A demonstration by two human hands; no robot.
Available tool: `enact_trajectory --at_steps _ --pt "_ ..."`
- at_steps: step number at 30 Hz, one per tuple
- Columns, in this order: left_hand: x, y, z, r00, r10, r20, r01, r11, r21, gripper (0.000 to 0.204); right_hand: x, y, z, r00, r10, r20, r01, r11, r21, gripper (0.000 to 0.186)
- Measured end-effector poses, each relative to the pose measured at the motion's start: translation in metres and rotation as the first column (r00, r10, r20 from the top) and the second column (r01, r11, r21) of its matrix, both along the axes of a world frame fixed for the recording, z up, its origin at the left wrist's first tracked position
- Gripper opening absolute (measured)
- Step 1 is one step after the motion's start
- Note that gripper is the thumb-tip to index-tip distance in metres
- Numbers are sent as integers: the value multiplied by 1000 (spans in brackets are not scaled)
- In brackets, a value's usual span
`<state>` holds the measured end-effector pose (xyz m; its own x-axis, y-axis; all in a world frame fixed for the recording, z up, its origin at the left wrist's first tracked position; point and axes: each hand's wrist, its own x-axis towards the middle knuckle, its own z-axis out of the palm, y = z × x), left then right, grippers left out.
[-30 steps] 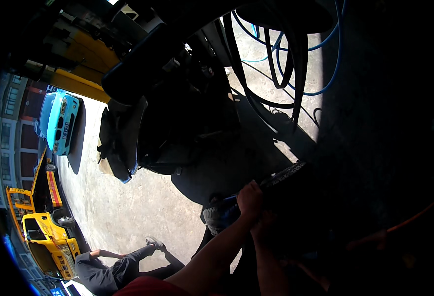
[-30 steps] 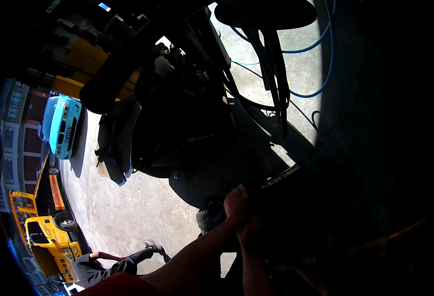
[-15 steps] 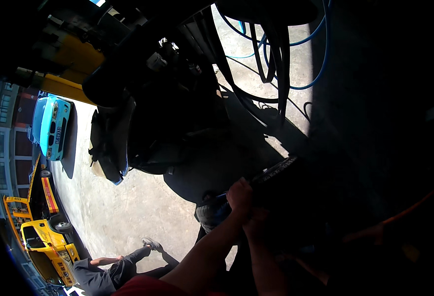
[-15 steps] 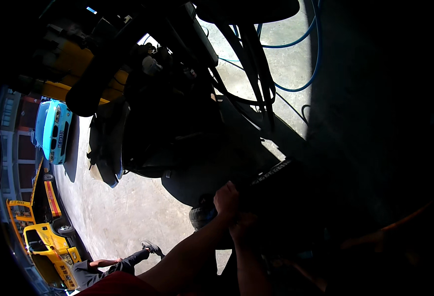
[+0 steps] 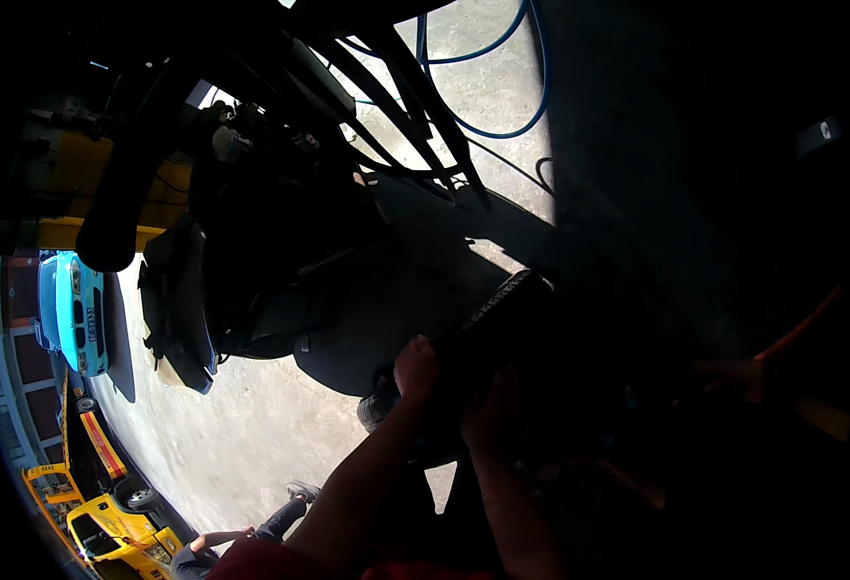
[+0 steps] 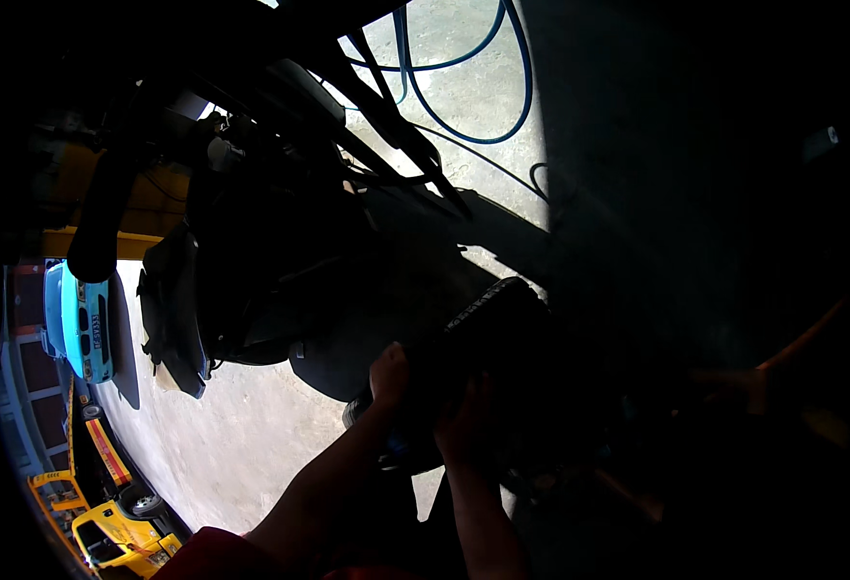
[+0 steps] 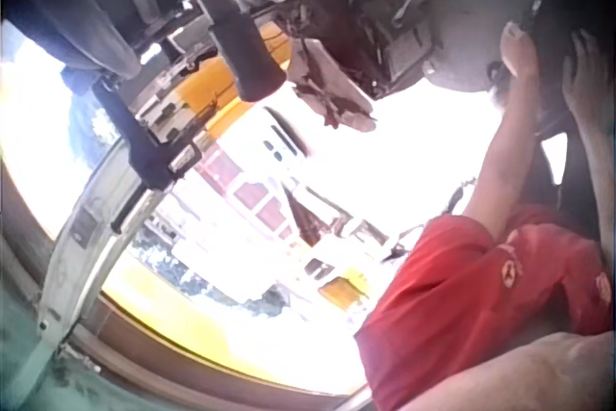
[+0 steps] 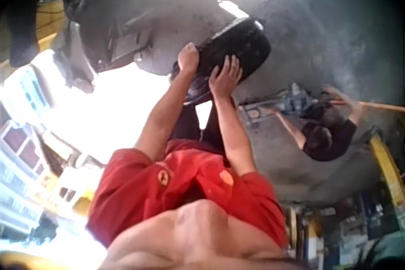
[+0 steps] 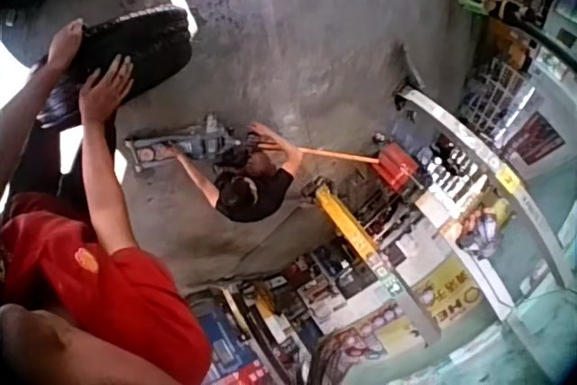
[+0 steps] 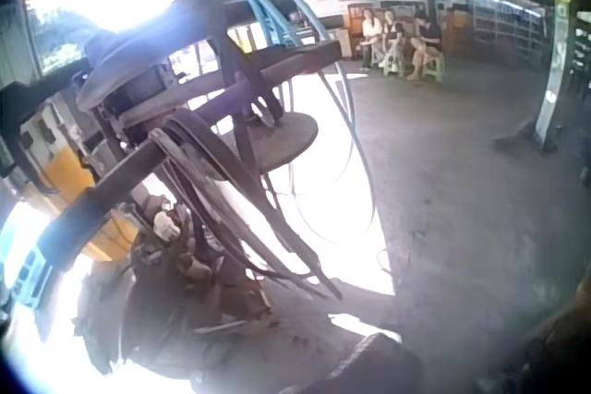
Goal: The person moves a tire and rim to a tire-changing machine, positions it onto the mounting plate, and uses a metal pry bar to detach the tire bead from the rim.
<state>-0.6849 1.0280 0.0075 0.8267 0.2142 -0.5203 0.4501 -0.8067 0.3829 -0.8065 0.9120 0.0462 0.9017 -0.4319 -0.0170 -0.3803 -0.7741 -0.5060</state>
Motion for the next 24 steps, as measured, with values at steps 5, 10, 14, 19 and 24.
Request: enact_trajectory --at_steps 5,10,14,19,24 --pt "4 -13 24 984 179 6 -179 983 49 55 2 -1 0 999 -47 -12 47 998 28 56" --pt "6 -22 35 994 107 27 -110 984 140 54 0 0 2 995 -78 -62 81 996 48 58" --pt "8 -22 35 993 108 41 -113 982 150 53 1 2 1 995 -85 -60 88 995 52 60" --pt "8 -24 30 990 122 65 -133 971 201 53 3 3 -1 995 -90 -35 92 995 38 59" --pt "6 -27 23 978 191 87 -206 953 221 53 1 5 -3 996 -80 -48 82 996 27 57"
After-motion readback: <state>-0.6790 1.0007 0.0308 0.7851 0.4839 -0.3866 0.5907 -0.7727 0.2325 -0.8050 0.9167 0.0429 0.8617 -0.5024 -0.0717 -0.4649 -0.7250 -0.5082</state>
